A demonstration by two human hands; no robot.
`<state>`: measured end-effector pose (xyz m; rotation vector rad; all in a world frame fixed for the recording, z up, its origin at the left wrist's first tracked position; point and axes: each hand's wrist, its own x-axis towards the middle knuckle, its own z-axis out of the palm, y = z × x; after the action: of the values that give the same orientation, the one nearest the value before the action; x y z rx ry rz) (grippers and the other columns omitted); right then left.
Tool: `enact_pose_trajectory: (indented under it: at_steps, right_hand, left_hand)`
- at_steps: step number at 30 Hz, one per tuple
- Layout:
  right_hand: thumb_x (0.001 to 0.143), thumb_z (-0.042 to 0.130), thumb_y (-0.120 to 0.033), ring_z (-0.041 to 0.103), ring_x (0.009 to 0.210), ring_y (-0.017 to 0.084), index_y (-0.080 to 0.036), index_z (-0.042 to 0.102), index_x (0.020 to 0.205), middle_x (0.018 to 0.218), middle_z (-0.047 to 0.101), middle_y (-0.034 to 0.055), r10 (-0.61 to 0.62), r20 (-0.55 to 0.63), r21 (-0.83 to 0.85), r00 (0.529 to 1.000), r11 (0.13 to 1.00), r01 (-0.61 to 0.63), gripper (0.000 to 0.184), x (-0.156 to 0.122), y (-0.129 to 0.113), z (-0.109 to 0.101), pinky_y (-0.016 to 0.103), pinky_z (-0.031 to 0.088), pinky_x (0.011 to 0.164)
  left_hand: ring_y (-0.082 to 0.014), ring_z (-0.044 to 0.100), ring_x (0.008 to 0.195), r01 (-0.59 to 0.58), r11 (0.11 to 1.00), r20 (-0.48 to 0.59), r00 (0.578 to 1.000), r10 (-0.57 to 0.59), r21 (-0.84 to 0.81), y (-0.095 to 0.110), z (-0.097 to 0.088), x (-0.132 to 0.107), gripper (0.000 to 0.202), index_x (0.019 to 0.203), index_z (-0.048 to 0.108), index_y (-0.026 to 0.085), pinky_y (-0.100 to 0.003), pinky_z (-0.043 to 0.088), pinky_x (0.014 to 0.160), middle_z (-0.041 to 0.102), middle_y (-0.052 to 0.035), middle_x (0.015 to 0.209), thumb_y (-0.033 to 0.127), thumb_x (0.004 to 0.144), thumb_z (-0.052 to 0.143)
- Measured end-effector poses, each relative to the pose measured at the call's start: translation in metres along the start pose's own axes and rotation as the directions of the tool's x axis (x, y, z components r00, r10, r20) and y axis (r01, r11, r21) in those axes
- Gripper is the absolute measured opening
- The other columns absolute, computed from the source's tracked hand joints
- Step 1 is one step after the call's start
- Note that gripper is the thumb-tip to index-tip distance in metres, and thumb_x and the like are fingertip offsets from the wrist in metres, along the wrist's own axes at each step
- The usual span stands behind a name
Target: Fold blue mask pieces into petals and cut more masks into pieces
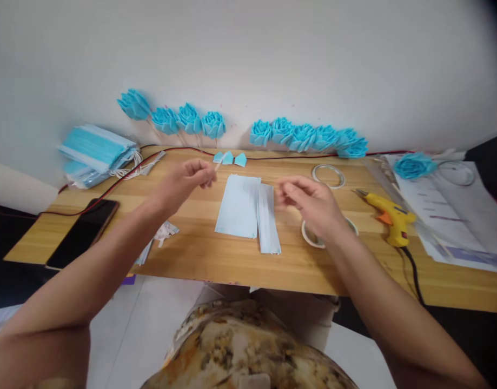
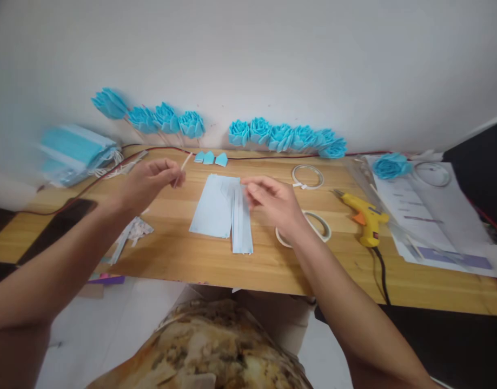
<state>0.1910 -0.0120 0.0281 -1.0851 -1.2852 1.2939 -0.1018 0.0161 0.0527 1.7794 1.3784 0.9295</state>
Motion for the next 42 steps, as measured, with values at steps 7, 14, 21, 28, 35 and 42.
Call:
enact_pose_trajectory:
  at_steps: [7,14,21,28,35,42]
  right_hand:
    - [0.077,0.077,-0.044,0.061,0.071,0.011,-0.020,0.073,0.085,0.082,0.070,0.0012,0.004,0.182,0.070,0.983,0.997,-0.017,0.026,0.007,-0.022,0.041,0.024,0.053,0.060]
    - [0.082,0.071,-0.040,0.058,0.064,0.012,-0.019,0.069,0.081,0.075,0.069,0.0009,-0.101,0.076,-0.056,0.992,0.993,0.106,0.021,0.010,-0.014,0.031,0.025,0.049,0.056]
    - [0.091,0.058,-0.029,0.064,0.074,0.017,-0.021,0.067,0.081,0.080,0.071,0.0035,-0.448,0.008,-0.618,0.894,0.701,0.357,0.016,0.008,0.000,0.038,0.033,0.051,0.072]
    - [0.099,0.052,-0.039,0.072,0.079,0.018,-0.028,0.048,0.148,0.101,0.077,0.0046,-0.260,0.189,-0.502,0.947,0.803,0.321,0.050,-0.006,-0.007,-0.001,0.036,0.059,0.075]
    - [0.096,0.056,-0.044,0.072,0.074,0.018,-0.023,0.065,0.130,0.087,0.077,0.0052,-0.157,0.084,-0.436,0.984,0.882,0.178,0.040,-0.013,0.030,-0.033,0.035,0.061,0.073]
    - [0.093,0.060,-0.046,0.069,0.067,0.016,-0.022,0.074,0.111,0.078,0.074,0.0031,-0.143,0.049,-0.419,0.989,0.896,0.150,0.033,-0.011,0.035,-0.036,0.034,0.060,0.071]
  left_hand:
    - [-0.0099,0.051,0.063,0.142,0.900,0.416,0.908,0.048,-0.413,0.031,0.041,-0.018,0.026,0.072,0.065,0.016,-0.026,0.043,0.065,0.064,-0.0006,0.071,0.035,0.089,0.064]
    - [-0.0111,0.055,0.061,0.240,0.909,0.382,0.919,-0.099,-0.340,0.028,0.036,-0.029,0.026,0.093,0.071,0.015,-0.026,0.044,0.061,0.072,-0.0020,0.072,0.039,0.083,0.071]
    - [-0.0104,0.055,0.054,0.304,0.892,0.346,0.920,-0.183,-0.335,0.031,0.051,-0.044,0.025,0.081,0.067,0.016,-0.025,0.039,0.054,0.072,-0.0028,0.069,0.040,0.077,0.071]
    - [-0.0145,0.062,0.058,0.257,0.955,-0.194,0.954,-0.226,0.151,-0.033,-0.017,-0.010,0.017,0.088,0.066,0.017,-0.027,0.043,0.059,0.075,-0.0045,0.076,0.032,0.080,0.062]
    - [-0.0369,0.068,0.101,0.452,0.481,-0.461,0.881,-0.107,0.751,-0.097,-0.081,0.020,0.030,0.096,0.072,0.013,-0.040,0.047,0.077,0.074,-0.0204,0.107,0.029,0.086,0.048]
    - [-0.0398,0.065,0.106,0.510,0.379,-0.472,0.860,-0.195,0.772,-0.115,-0.080,0.023,0.042,0.106,0.073,0.011,-0.044,0.048,0.082,0.071,-0.0243,0.112,0.032,0.090,0.040]
